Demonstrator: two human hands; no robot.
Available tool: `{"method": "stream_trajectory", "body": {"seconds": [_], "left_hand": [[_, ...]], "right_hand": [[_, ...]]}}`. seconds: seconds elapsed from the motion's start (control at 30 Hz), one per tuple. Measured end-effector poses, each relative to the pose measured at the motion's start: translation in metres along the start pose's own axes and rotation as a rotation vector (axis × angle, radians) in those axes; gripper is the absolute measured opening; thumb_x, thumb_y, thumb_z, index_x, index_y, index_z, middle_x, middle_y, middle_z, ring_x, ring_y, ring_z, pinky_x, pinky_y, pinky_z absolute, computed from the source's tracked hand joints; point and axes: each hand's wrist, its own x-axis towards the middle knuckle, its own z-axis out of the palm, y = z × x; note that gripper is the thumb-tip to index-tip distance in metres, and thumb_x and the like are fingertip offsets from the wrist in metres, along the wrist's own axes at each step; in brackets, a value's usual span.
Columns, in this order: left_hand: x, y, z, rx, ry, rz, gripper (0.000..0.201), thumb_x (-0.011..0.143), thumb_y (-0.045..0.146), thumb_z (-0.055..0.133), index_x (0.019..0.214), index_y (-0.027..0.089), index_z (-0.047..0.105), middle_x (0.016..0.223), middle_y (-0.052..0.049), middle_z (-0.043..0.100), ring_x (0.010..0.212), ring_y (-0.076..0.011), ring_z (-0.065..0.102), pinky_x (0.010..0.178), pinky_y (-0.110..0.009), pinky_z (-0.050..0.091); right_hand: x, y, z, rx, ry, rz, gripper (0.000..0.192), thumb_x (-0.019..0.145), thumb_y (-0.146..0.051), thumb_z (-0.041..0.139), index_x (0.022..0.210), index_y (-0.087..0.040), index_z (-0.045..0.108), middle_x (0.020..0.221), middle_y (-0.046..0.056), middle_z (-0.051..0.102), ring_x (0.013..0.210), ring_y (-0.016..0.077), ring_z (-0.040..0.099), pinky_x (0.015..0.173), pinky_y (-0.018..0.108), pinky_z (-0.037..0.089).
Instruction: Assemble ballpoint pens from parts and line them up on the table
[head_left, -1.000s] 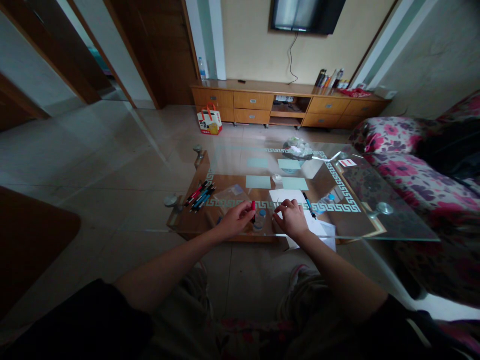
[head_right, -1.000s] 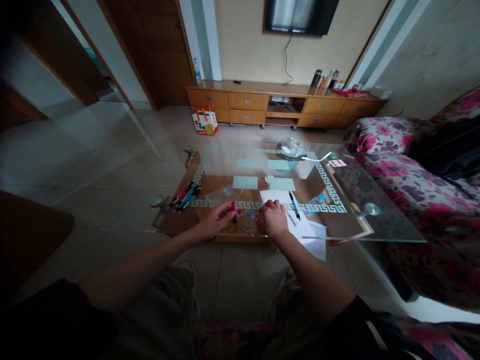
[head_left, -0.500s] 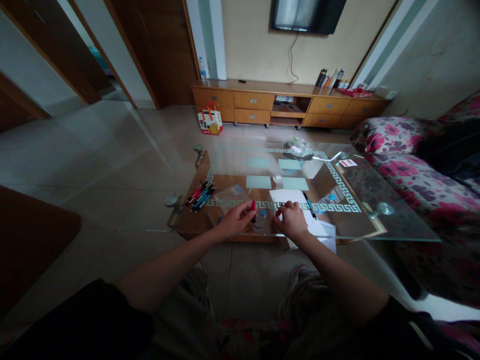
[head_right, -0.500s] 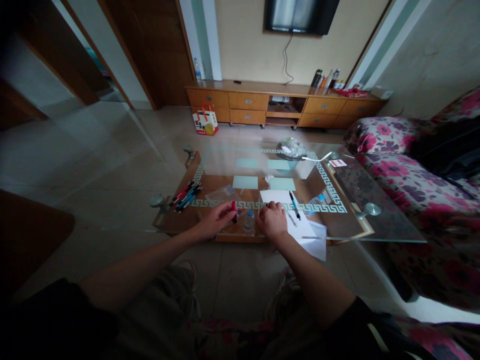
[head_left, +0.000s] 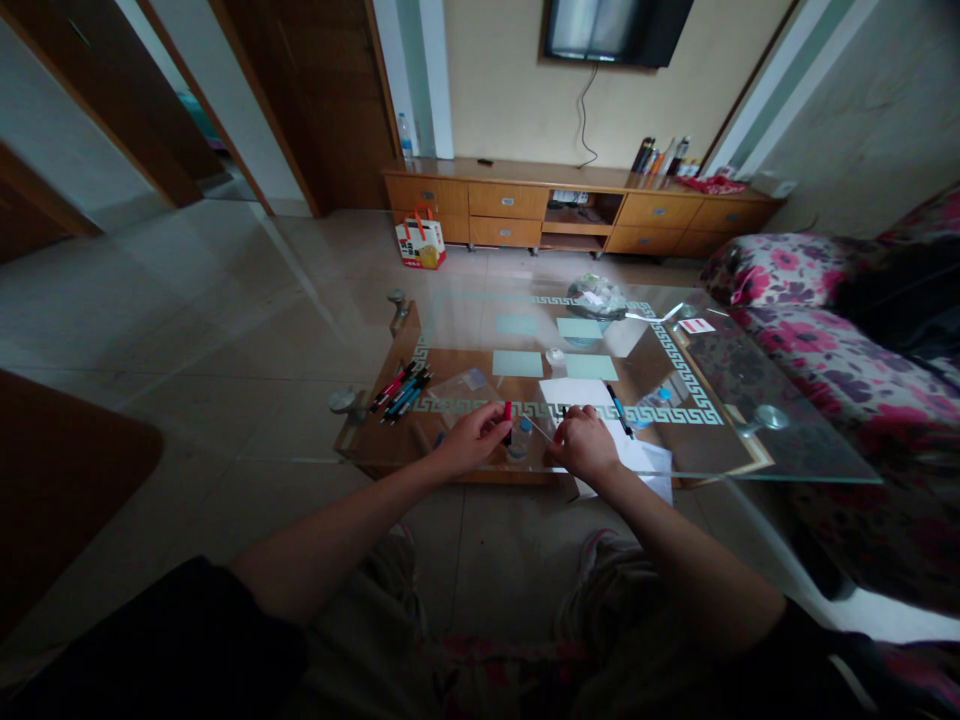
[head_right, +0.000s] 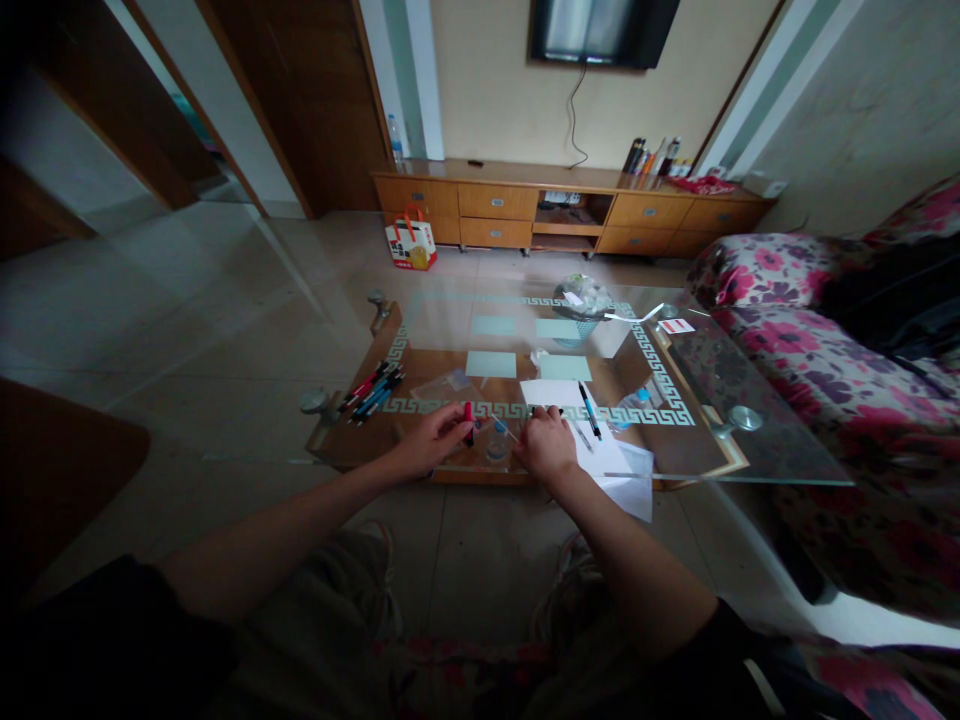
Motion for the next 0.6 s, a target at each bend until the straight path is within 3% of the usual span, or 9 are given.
{"method": "stream_trajectory", "body": {"seconds": [0.6], "left_hand": [[0.0005,0.0014,-0.0003,0.008,-0.005,-0.013,0.029,0.093,0.044,0.057,0.103,0.017,0.063,0.099,-0.006,0.068,0.088,-0.0178,0.064,0.080,-0.029,0.052]], "right_hand": [[-0.0030,-0.0056,-0.0007,-0.070,-0.030,-0.026,0.015,0.079,-0.028,0.066,0.085,-0.016,0.073,0.104,0.014,0.064,0.104,0.0282,0.054,0.082,0.035,0.046]]}}
